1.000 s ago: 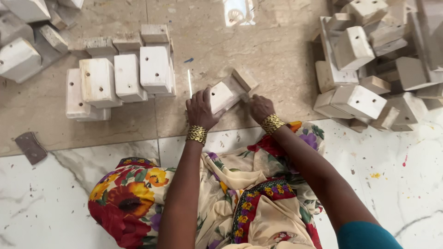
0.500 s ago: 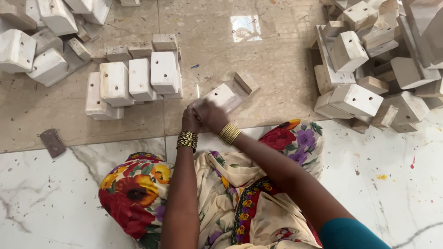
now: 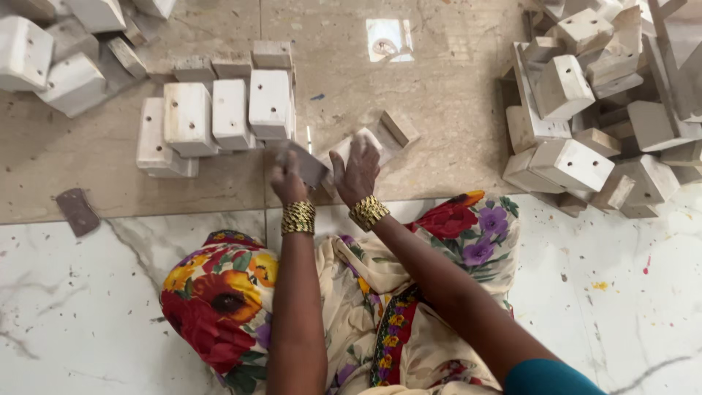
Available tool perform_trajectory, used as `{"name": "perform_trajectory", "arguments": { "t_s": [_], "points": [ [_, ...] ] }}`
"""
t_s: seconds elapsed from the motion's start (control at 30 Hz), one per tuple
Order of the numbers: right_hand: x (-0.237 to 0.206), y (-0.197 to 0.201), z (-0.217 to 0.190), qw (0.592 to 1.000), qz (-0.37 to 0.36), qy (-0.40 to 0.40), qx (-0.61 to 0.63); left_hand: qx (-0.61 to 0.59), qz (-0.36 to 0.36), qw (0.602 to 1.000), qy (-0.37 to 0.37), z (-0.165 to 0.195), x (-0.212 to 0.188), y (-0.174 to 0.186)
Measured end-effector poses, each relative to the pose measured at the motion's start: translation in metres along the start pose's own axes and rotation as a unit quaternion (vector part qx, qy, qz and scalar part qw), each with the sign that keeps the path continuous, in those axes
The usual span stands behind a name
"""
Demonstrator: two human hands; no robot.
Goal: The person sits on the floor and sands white rectangular blocks one at a time using a small abrasive pad, rubbing the surfaces and edges, then sets each finished block aside with a group of completed blocks.
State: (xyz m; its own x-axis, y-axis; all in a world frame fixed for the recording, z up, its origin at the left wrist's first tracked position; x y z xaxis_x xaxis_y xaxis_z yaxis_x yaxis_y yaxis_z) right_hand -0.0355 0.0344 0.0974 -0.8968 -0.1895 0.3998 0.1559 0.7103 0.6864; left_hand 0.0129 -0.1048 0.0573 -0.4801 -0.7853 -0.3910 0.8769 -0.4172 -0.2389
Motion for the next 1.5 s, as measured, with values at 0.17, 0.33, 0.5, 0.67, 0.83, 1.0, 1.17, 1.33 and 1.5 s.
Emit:
{"name": "perform_trajectory", "arguments": {
  "t_s": [0.17, 0.33, 0.5, 0.67, 0.83, 1.0, 1.17, 1.33, 1.5],
  "points": [
    [-0.008, -0.039, -0.006, 0.984, -0.032, -0.173, -0.022, 0.049, 0.098, 0.987, -0.113, -0.014, 0.025, 0.013],
    [-0.006, -0.068, -0.008, 0.967, -0.128, -0.202, -0.089, -0.130, 0.147, 0.975, 0.105, -0.033, 0.030, 0.012],
    [0.029, -0.078, 0.010, 0.974, 0.017, -0.158, -0.164, -0.152, 0.196, 0.967, 0.052, -0.026, 0.039, 0.018],
    [0.048, -0.078, 0.021, 0.973, 0.096, -0.145, -0.154, -0.182, 0.212, 0.960, 0.037, -0.030, 0.052, 0.019],
    [0.088, -0.091, 0.014, 0.990, -0.122, -0.052, -0.050, -0.222, 0.185, 0.957, 0.037, -0.033, 0.056, 0.002],
    [0.140, -0.118, -0.003, 0.990, -0.114, 0.083, 0.008, -0.195, 0.180, 0.959, 0.097, -0.027, 0.055, -0.007],
    [0.156, -0.132, -0.008, 0.990, -0.100, 0.098, -0.006, -0.200, 0.132, 0.952, 0.191, -0.049, 0.059, -0.010],
    [0.143, -0.109, 0.021, 0.989, -0.107, 0.013, 0.104, -0.246, 0.077, 0.958, 0.125, -0.069, 0.059, -0.014],
    [0.111, -0.020, 0.128, 0.999, -0.047, 0.022, -0.009, -0.093, 0.125, 0.986, -0.060, -0.054, 0.019, -0.018]
  ]
}}
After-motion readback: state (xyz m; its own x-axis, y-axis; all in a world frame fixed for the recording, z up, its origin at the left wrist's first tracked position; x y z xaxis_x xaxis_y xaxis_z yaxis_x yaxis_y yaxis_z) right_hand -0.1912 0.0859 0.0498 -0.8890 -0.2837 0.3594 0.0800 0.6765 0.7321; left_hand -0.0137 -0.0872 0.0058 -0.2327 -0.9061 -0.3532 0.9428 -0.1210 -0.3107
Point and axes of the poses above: each hand's wrist, its own x-axis towards the middle knuckle, its own y-axis out of the back of the hand, z = x × y, the point moved 3 cm from there along x, towards the middle knuckle, and after that the axes turned 2 degrees about z, right-handed, at the moved point
